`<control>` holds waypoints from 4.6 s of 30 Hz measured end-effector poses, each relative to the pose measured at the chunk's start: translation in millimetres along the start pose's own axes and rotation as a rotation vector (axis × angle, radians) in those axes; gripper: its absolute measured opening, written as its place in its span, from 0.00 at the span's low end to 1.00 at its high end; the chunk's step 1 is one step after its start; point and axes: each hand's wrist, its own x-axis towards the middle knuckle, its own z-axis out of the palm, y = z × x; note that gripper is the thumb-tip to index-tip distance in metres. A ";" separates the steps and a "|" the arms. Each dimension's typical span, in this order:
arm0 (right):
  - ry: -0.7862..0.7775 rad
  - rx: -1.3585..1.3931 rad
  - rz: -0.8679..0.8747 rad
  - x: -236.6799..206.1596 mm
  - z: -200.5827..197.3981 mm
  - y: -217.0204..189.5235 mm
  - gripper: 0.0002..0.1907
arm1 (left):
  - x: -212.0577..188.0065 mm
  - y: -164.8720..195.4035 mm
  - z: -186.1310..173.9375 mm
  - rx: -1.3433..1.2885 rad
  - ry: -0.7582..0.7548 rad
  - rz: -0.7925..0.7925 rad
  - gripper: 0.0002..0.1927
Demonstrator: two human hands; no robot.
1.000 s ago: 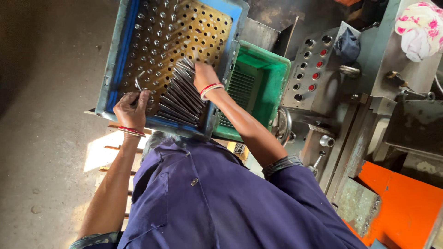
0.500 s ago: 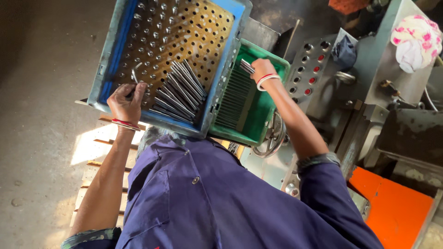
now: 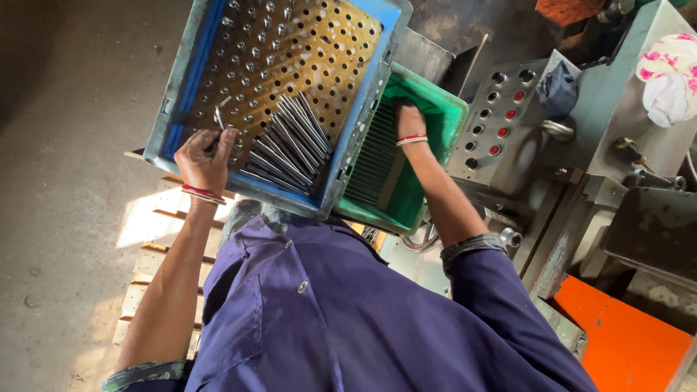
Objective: The person operates a metalworking machine, inserting metal rods into the machine and using a lever to process them. They then transfer the processed rods from a green bin to a blue crate, organizing them by hand.
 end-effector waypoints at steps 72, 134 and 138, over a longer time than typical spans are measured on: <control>-0.526 -0.594 0.023 -1.3 31.9 37.9 0.10 | -5.2 -6.3 1.7 0.003 -0.050 0.001 0.14; -0.284 0.350 0.102 -113.7 93.1 -39.9 0.09 | -9.1 -10.1 -2.7 -0.091 -0.039 0.001 0.14; -0.258 0.415 0.022 -113.1 99.7 -40.4 0.06 | -9.2 -11.2 -3.0 -0.014 -0.034 0.026 0.15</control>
